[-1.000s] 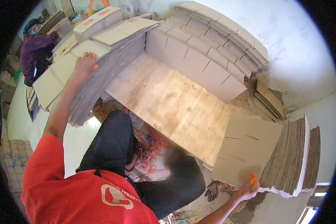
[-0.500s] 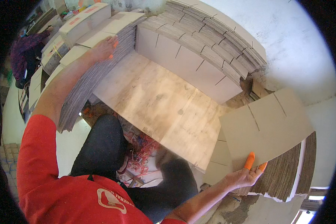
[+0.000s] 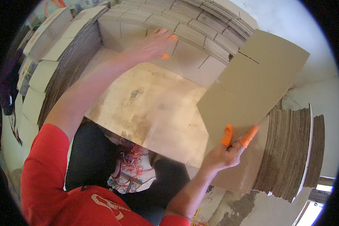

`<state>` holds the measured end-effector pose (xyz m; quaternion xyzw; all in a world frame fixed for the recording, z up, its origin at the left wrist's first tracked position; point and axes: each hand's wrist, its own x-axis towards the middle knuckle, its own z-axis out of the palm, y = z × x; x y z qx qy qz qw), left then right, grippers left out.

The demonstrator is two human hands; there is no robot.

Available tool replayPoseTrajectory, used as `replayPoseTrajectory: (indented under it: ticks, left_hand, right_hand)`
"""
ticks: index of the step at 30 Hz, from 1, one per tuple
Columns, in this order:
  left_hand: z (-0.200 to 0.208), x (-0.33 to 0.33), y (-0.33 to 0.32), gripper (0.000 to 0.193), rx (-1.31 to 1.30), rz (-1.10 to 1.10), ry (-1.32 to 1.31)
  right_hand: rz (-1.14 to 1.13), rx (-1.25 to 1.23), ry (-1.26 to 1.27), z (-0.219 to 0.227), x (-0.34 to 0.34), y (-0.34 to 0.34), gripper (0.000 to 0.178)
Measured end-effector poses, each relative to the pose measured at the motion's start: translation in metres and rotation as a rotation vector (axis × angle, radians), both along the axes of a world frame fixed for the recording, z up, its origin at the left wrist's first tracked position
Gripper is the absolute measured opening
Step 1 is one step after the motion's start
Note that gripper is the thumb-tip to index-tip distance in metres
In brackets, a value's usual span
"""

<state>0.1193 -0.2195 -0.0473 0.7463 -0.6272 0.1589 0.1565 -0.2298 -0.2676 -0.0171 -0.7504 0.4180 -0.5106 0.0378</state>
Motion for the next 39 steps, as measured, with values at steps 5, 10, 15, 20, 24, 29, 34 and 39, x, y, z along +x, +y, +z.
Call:
replayPoseTrajectory:
  ticks: [5,10,15,20,24,29,34,39]
  left_hand:
    - [-0.007,-0.009,-0.057,0.047,-0.021,0.028,-0.074]
    - [-0.012,0.001,-0.073,0.030,-0.096,-0.032,-0.090]
    - [-0.012,0.000,-0.060,0.021,-0.129,-0.107,-0.061]
    - [-0.007,-0.009,-0.054,0.018,0.003,-0.013,0.087]
    - [0.003,-0.011,-0.059,0.016,0.095,-0.096,-0.050]
    - [-0.007,-0.007,-0.059,0.024,-0.099,-0.109,-0.310]
    - [-0.021,-0.005,-0.055,0.038,-0.103,-0.041,-0.246]
    - [0.018,-0.031,-0.051,0.048,0.219,-0.092,0.142]
  right_hand:
    - [-0.025,0.092,0.011,-0.008,0.005,0.004,0.063]
    - [0.001,-0.022,0.001,-0.013,-0.002,-0.006,0.065]
    - [0.078,-0.115,-0.087,-0.012,0.000,-0.006,0.061]
    - [0.066,-0.036,-0.087,-0.013,0.001,0.001,0.058]
    - [0.089,-0.013,-0.136,-0.016,-0.001,0.000,0.057]
    - [0.091,-0.034,-0.103,-0.022,0.001,-0.002,0.056]
    - [0.108,-0.050,-0.104,-0.020,0.003,-0.002,0.042]
    - [0.058,-0.073,0.019,-0.021,-0.004,-0.004,0.042]
